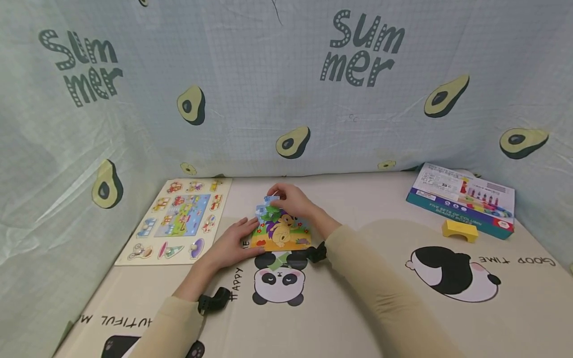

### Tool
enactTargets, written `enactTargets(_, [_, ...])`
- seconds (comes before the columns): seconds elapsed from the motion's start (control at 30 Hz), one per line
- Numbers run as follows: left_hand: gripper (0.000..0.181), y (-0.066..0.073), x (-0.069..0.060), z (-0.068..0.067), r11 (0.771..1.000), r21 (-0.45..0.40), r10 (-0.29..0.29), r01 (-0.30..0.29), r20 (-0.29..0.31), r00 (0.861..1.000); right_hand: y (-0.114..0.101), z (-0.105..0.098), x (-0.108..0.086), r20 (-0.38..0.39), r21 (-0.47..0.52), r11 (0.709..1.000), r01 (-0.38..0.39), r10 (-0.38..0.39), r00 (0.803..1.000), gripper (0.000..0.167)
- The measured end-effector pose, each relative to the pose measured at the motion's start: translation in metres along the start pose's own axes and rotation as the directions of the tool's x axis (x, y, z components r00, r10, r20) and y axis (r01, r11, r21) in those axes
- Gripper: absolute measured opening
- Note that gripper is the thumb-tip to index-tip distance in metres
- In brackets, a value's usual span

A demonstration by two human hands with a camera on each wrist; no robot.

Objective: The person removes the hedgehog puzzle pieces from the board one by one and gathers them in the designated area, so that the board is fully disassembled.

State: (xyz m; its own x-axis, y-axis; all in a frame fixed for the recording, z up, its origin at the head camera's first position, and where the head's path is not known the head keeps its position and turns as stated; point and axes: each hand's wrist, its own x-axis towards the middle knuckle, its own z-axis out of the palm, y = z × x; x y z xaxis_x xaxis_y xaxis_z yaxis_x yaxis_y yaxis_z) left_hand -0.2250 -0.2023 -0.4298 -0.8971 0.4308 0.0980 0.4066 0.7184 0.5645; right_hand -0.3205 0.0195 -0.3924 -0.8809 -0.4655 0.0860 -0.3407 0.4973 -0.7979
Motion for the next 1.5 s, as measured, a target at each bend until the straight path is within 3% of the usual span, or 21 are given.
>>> enactTargets(0.63, [0.081, 0.004, -0.001, -0.001, 1.000, -0.003, -0.028, 0.028, -0.004, 1.000, 0.021, -0.060, -0.020, -0.005, -0.026, 1.000, -0.017, 0.017, 1.000, 0.022])
enactTargets(1.17, [0.081, 0.001, -0.002, -0.004, 0.999, -0.008, -0.037, 0.037, 0.035, 0.999, 0.056, -0.088, -0.034, -0.006, -0.050, 0.997, -0.067, 0.066, 0.998, 0.017])
enactTargets(1.5, [0.080, 0.001, -0.002, -0.003, 1.000, 0.004, -0.009, 0.009, 0.024, 1.000, 0.073, -0.097, -0.034, 0.033, -0.032, 0.989, -0.144, 0.145, 0.989, 0.020])
